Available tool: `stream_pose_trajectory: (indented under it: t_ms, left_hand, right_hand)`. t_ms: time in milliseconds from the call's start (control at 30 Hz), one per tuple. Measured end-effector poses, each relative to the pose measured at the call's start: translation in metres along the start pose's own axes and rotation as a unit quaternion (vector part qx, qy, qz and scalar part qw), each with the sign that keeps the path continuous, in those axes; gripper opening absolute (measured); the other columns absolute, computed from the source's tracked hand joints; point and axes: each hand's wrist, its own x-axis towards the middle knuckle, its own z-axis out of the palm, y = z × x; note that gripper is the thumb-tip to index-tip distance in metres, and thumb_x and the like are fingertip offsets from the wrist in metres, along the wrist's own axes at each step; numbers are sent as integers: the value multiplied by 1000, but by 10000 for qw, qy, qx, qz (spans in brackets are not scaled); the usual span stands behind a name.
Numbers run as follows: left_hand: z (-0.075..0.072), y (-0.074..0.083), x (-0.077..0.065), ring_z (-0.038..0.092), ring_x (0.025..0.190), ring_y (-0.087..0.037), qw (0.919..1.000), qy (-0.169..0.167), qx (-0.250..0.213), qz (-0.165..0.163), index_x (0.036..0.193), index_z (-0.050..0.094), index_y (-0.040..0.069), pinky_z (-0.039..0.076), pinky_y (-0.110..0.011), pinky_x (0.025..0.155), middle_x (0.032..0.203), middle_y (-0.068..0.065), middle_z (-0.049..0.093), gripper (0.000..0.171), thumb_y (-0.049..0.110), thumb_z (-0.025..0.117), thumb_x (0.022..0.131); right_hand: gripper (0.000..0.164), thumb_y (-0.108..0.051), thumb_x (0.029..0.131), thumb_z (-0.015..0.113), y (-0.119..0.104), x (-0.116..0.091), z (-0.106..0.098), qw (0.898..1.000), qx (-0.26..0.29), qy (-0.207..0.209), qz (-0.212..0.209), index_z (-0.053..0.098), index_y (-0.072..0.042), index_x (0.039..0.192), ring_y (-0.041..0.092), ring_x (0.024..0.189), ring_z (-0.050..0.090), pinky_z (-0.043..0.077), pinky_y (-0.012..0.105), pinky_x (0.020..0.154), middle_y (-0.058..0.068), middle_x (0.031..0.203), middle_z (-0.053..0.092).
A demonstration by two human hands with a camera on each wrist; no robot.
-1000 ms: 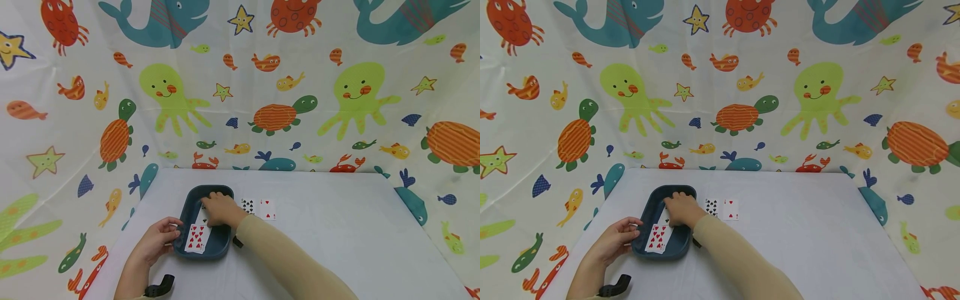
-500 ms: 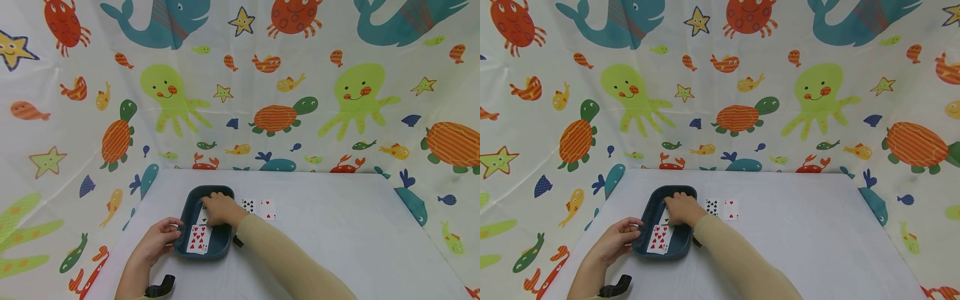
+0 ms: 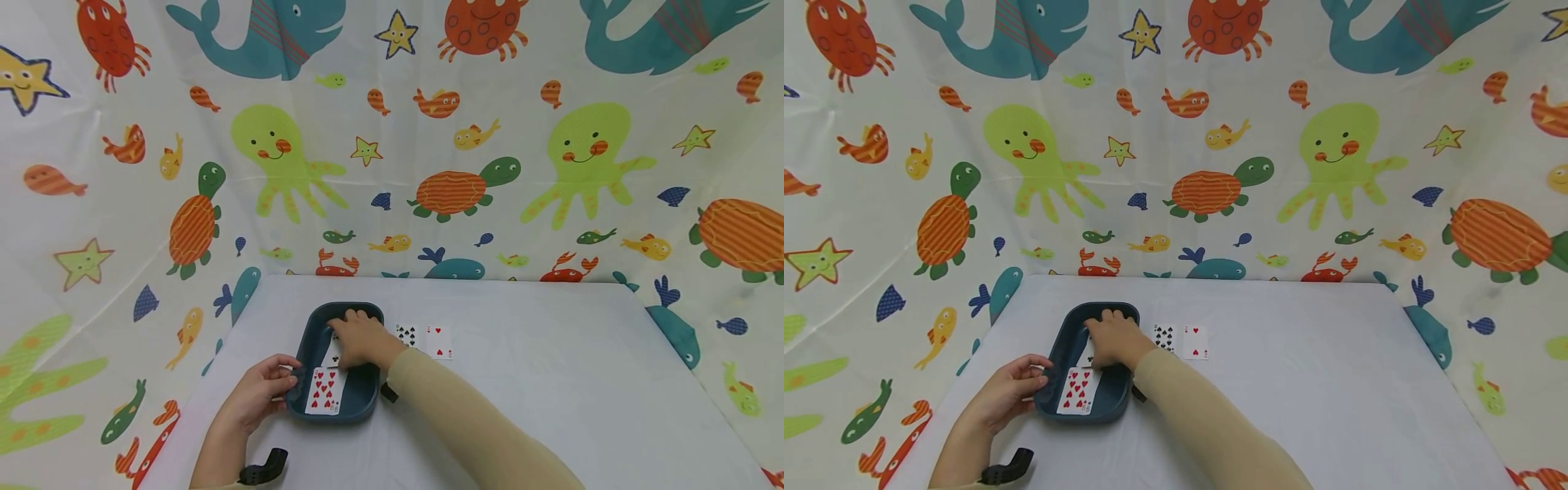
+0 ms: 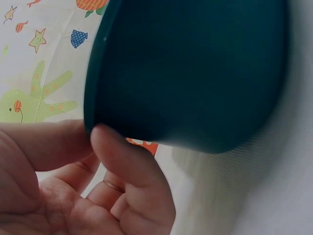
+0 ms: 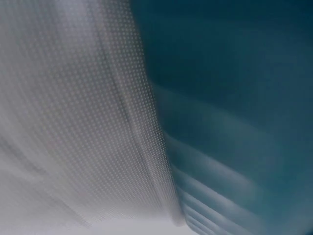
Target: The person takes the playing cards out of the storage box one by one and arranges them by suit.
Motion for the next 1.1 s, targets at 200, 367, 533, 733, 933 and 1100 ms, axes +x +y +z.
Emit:
stream_pose_trajectory:
  t_ms: [200,367,533,733,933,1100]
  left_hand:
    - [1,1,0,65,79,-26,10000,-19,-16,10,136,62,3,59,-30,66,96,-7,68,32,8,66,104]
    - [2,3,1,65,80,-26,10000,-26,-22,27,136,62,3,59,-30,66,97,-7,69,32,8,65,104]
    - [2,3,1,65,81,-26,10000,2,-32,4,136,61,3,59,-30,67,96,-6,69,32,7,65,104]
    - [2,3,1,68,80,-23,9999,-20,-93,39,134,61,1,58,-31,66,95,-5,69,31,4,64,104]
    - [3,4,2,67,80,-22,9999,-13,-98,25,133,62,1,58,-30,65,94,-5,69,30,4,64,104]
    - [3,3,2,66,79,-22,10000,12,-59,1,133,62,1,57,-31,65,94,-5,68,30,3,64,103]
  right_hand:
    - [87,-51,83,88,2,-1,-1,9997,-13,172,-197,50,-32,159,19,116,49,52,40,108,3,141,58]
    - [84,-48,83,88,5,-2,-3,9985,141,383,-369,51,-33,158,18,119,50,51,36,108,1,145,59]
    - [83,-44,85,87,7,-5,-7,9962,556,439,-503,50,-36,159,19,128,50,51,39,111,1,151,56]
    - [87,-40,85,89,10,-12,-15,9910,1035,620,-578,47,-34,161,24,139,49,49,42,116,3,154,55]
    - [88,-39,87,86,16,-20,-22,9873,1253,739,-644,43,-32,163,22,138,48,50,41,114,1,153,56]
    - [87,-35,87,86,21,-32,-30,9812,1663,761,-622,44,-31,163,22,137,47,53,41,110,1,152,56]
